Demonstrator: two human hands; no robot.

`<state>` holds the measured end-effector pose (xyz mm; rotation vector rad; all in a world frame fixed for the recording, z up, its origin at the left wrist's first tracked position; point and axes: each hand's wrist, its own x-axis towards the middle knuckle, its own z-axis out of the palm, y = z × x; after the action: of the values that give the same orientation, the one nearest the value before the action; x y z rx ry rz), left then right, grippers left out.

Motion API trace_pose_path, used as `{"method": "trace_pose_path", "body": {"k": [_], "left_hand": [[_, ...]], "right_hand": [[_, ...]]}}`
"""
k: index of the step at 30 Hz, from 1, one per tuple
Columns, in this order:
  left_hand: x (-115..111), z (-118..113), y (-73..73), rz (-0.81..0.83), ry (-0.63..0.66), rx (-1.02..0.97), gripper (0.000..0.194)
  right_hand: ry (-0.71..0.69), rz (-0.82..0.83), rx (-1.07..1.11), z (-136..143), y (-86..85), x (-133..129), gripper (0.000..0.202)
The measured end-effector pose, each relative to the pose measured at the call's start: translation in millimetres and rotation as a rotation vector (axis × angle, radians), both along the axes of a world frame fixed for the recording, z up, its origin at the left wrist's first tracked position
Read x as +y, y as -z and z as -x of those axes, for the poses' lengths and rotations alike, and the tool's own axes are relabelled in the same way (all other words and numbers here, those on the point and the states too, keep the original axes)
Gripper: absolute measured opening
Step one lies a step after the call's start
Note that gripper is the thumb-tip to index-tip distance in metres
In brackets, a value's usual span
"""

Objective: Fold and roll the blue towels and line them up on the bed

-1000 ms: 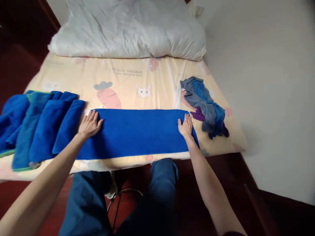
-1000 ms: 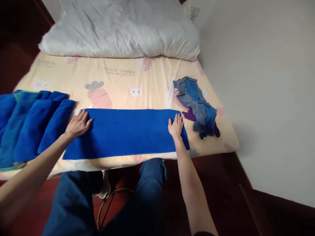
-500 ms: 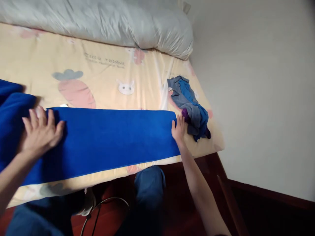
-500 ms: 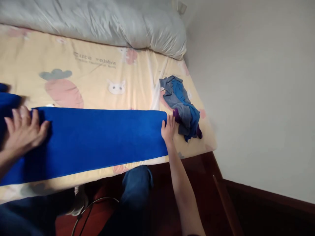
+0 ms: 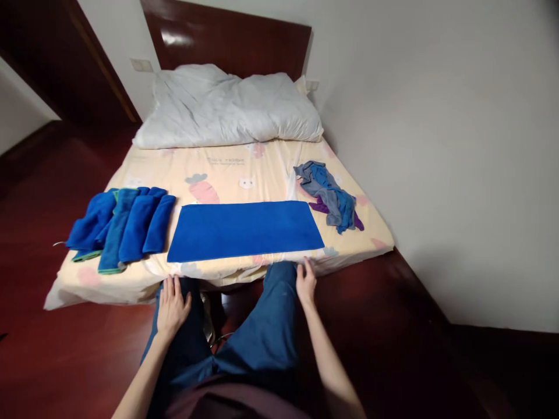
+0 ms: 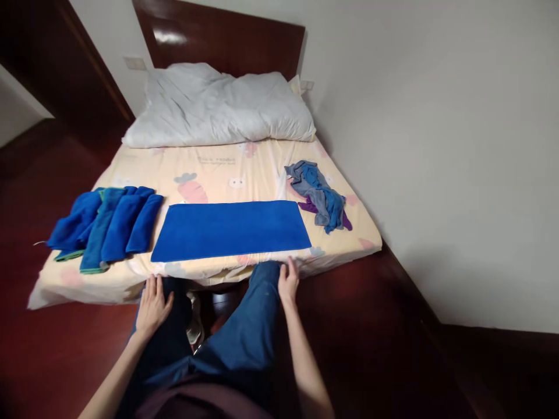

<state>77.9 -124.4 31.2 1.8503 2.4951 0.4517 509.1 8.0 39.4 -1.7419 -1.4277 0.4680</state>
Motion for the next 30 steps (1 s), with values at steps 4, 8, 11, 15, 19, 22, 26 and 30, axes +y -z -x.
{"method": "trace_pose_path", "body": {"k": [4, 8, 11, 15, 19, 22, 26, 30], "left_hand": [[-45, -9, -2.6, 0.071, 0.052, 0.002, 0.068], [-59, -14, -9.7, 0.129, 0.109, 0.039, 0.059], [-57, -21, -15.3, 0.122, 0.099, 0.051, 0.057], [-55, -28, -21.9, 0.134, 0.093, 0.042, 0.056], [-56, -29, -24.0, 0.151, 0.103, 0.049, 0.057], [-56, -29, -22.2, 0.147, 0.100, 0.059, 0.056], [-56, -28, -19.1, 0.133, 0.102, 0.057, 0.056], [-57, -26, -18.4, 0.140, 0.109, 0.056, 0.055]], "right_hand": [[-0.311, -0.030, 0.097, 60, -21.2, -48, 0.041], [-0.294, 0.043, 0.096, 75, -34.2, -68, 0.040], [-0.272, 0.045, 0.171, 79, -32.9, -76, 0.039], [-0.359, 0.031, 0.256, 85, -25.3, -80, 0.038], [-0.314, 0.071, 0.303, 90, -20.7, -75, 0.040], [-0.335, 0.110, 0.372, 98, -18.8, -67, 0.040], [-0.373, 0.157, 0.424, 115, -14.8, -51, 0.038], [-0.369, 0.175, 0.483, 132, -8.5, -32, 0.043]]}}
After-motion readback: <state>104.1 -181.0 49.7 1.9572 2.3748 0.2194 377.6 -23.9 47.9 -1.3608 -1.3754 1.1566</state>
